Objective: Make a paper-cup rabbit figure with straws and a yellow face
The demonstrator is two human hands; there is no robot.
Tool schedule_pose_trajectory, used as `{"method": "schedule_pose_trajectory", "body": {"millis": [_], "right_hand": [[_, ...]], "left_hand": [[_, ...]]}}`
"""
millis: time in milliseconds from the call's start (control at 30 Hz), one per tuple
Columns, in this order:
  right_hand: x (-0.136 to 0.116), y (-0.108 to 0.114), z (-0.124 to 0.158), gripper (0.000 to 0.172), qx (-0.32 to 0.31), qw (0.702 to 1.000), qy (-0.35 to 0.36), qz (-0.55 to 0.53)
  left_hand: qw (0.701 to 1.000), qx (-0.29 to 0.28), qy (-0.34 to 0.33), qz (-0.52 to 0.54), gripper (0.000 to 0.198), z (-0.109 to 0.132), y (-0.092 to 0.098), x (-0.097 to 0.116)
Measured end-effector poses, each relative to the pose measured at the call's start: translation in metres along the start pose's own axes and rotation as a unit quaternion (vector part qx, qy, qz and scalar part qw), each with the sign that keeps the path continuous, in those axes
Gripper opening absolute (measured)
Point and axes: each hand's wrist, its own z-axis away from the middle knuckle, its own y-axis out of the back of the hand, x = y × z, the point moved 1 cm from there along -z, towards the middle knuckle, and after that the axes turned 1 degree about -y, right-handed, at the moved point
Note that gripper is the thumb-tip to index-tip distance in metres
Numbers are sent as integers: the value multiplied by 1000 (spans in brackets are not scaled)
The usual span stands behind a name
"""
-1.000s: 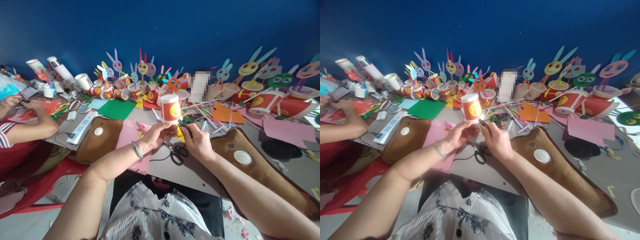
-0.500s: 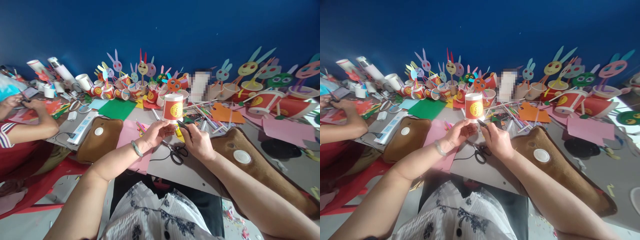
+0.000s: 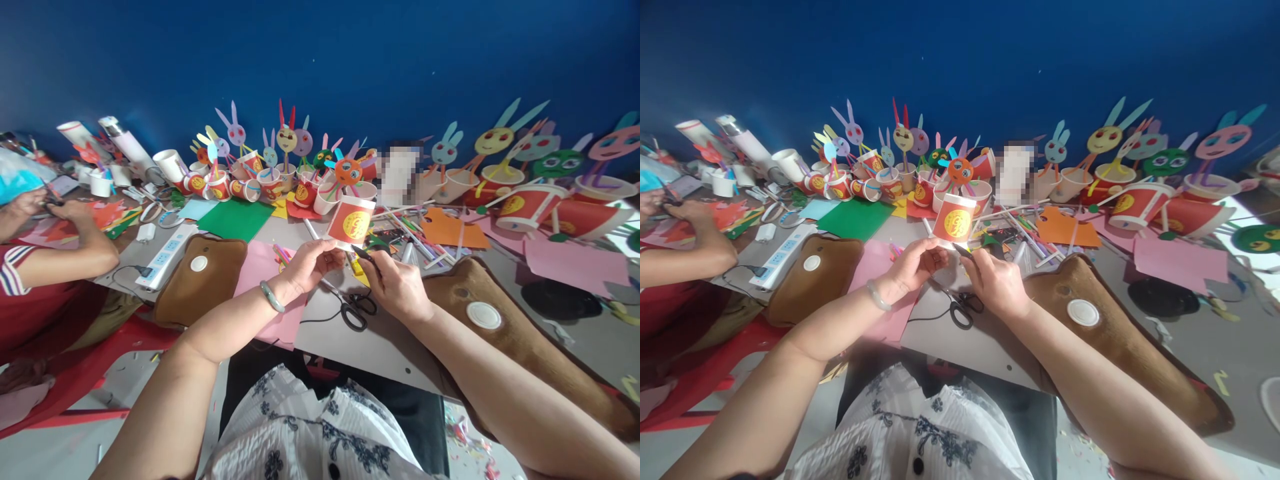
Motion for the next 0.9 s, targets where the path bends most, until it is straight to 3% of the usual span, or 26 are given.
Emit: {"method": "schedule_pose_trajectory", "body": {"millis": [200, 400, 667, 767, 900], "right_hand": [[1, 0, 0, 39, -8, 1000, -3, -16], [1, 2, 1, 37, 17, 995, -75, -68], [9, 3, -3, 40, 121, 970, -159, -138], [12, -1, -6, 48, 85, 961, -195, -179], [13, -3, -11, 58, 11, 953, -202, -224]], "left_hand": [[1000, 4, -4, -30, 24, -2, 3, 1], [998, 22, -41, -36, 20, -10, 10, -1], [985, 50, -61, -156, 29, -9, 11, 5], [973, 58, -76, -211, 31, -8, 13, 10], [969, 9, -112, -219, 36, -9, 16, 14]]}}
